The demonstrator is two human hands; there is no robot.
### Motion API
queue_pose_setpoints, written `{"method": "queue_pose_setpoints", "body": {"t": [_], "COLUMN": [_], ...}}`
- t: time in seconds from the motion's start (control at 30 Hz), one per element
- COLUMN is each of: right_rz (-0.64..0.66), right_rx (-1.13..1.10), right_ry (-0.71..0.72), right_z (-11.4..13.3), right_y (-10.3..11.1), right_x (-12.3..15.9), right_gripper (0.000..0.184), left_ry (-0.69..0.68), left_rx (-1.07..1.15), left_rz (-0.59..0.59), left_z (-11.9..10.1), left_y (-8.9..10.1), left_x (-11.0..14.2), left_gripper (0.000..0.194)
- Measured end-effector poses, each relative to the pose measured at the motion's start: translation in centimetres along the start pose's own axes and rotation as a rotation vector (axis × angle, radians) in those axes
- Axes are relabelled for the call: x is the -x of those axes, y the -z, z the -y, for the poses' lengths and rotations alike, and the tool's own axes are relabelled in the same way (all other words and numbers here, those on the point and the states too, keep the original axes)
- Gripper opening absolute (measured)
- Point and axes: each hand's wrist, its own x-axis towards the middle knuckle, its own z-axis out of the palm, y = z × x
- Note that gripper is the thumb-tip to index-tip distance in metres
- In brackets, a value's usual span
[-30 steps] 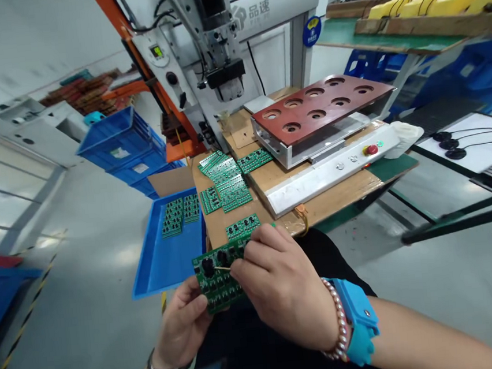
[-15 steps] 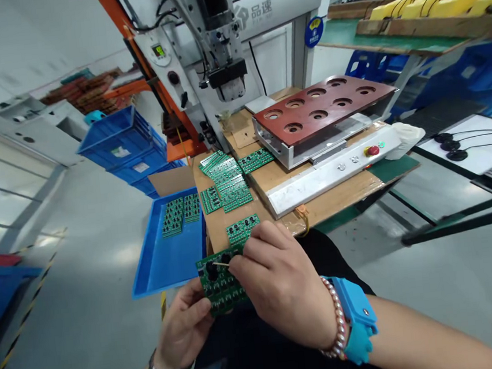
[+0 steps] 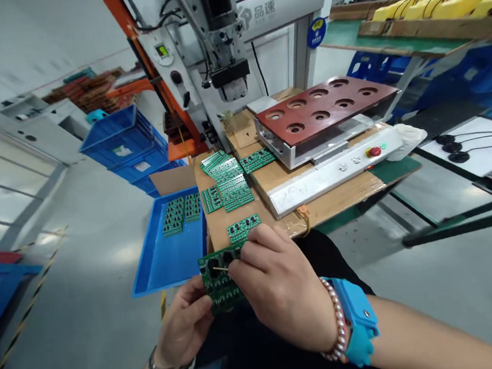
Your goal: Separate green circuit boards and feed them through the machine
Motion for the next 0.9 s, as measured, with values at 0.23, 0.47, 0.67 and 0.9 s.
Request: {"method": "queue_pose_setpoints", "body": {"t": [0.23, 0.47, 0.67, 0.9], "right_rz": [0.014, -0.03, -0.04, -0.003], "right_rx": [0.004, 0.017, 0.028, 0.025], "right_ry": [-0.001, -0.007, -0.006, -0.025], "right_z": [0.03, -0.24, -0.31, -0.39], "right_y": [0.13, 0.16, 0.27, 0.22], "right_x": [-0.02, -0.19, -0.16, 0.18], "right_gripper": [0.01, 0.011, 0.01, 0.01], "left_ry": [0.006, 0.007, 0.008, -0.012], "left_rx": [-0.007, -0.003, 0.007, 0.001], "left_rz": [-0.019, -0.005, -0.001, 0.064], "left_z": [-0.09, -0.12, -0.15, -0.22], "left_y": [0.0, -0.41, -0.24, -0.07], "left_x": [0.0, -0.01, 0.04, -0.05], "left_gripper": [0.025, 0.025, 0.024, 0.022]}}
